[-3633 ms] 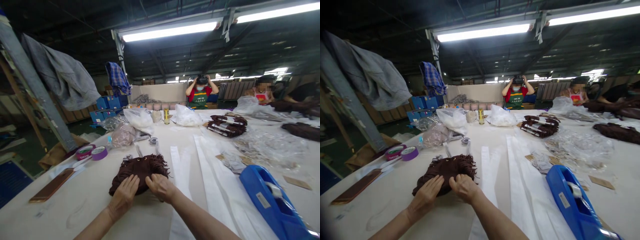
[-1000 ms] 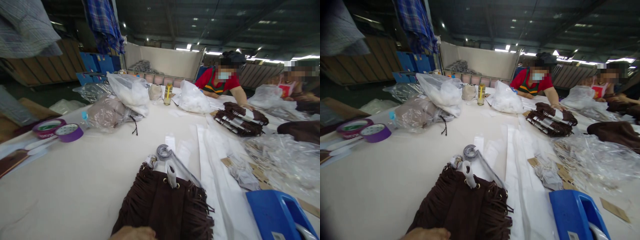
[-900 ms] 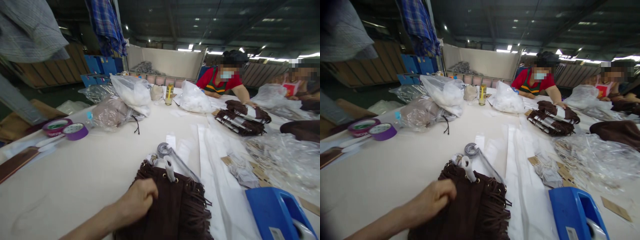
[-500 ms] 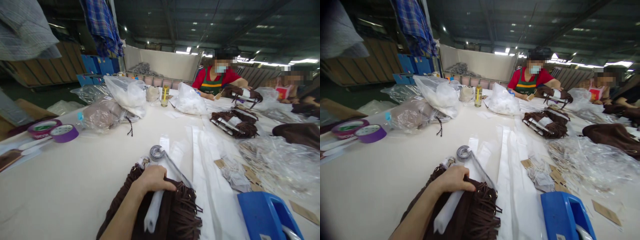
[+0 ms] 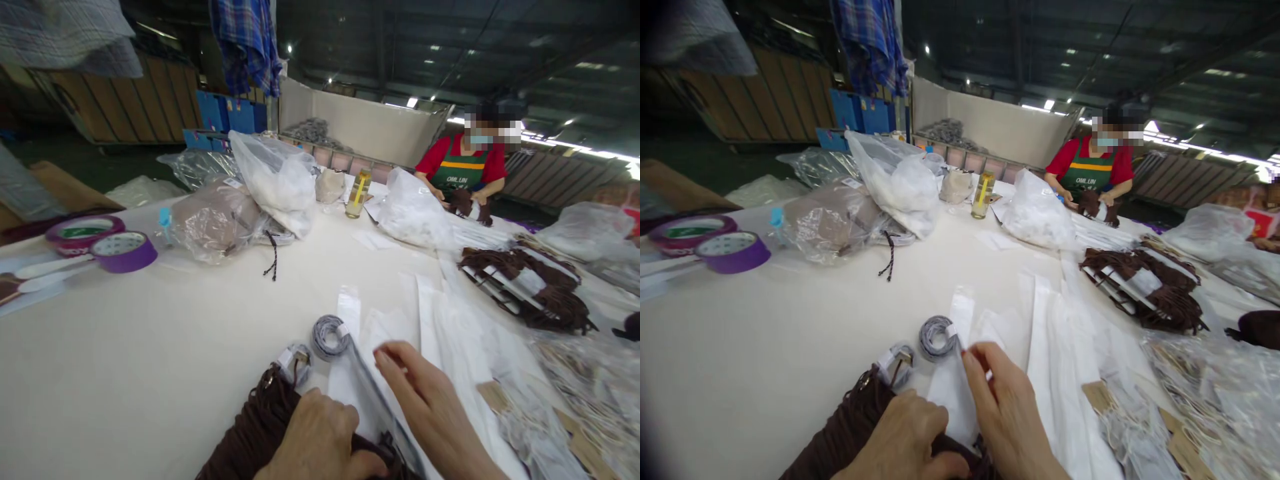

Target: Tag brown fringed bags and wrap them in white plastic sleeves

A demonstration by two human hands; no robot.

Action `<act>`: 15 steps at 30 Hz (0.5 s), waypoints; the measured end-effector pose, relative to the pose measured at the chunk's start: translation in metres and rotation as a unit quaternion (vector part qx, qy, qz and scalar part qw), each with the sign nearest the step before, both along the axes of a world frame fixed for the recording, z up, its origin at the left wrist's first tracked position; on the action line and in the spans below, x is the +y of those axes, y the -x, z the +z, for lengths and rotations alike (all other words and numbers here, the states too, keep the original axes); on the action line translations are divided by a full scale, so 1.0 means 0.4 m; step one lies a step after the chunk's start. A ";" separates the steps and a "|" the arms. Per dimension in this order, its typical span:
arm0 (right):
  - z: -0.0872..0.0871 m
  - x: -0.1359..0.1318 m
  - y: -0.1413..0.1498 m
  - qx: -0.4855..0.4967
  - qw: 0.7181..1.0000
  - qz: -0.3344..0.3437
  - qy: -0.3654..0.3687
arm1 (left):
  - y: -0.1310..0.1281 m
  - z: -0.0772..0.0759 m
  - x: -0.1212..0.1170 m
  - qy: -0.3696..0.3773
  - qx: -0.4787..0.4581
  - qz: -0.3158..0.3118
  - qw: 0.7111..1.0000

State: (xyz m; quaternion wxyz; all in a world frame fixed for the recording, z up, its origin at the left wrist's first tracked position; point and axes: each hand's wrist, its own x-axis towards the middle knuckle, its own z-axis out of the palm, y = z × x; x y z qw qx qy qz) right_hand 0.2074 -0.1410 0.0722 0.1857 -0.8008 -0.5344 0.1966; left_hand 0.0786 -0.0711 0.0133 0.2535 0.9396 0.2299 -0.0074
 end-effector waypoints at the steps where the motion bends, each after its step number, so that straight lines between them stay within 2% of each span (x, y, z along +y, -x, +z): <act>1: -0.028 0.060 -0.023 -0.020 0.998 -0.056 0.009 | 0.001 0.000 -0.001 -0.014 -0.016 0.001 1.000; 2: -0.057 0.114 -0.036 -0.051 0.990 -0.127 0.040 | 0.003 -0.001 -0.001 -0.031 -0.041 -0.002 0.999; 4: -0.108 0.196 -0.043 -0.060 0.983 -0.158 0.068 | 0.006 -0.005 -0.002 -0.072 -0.111 -0.006 0.991; 7: -0.137 0.232 -0.044 -0.055 0.984 -0.159 0.063 | 0.013 -0.007 -0.001 -0.102 -0.203 -0.022 0.973; 10: -0.102 0.190 -0.074 -0.045 0.989 -0.143 0.014 | 0.017 0.006 0.005 -0.098 -0.263 -0.034 0.959; 12: -0.063 0.144 -0.100 -0.013 0.993 -0.106 -0.052 | 0.016 0.018 0.011 -0.100 -0.291 -0.040 0.951; 15: -0.022 0.080 -0.113 0.056 0.988 0.038 -0.139 | 0.012 0.034 0.016 -0.126 -0.339 -0.063 0.930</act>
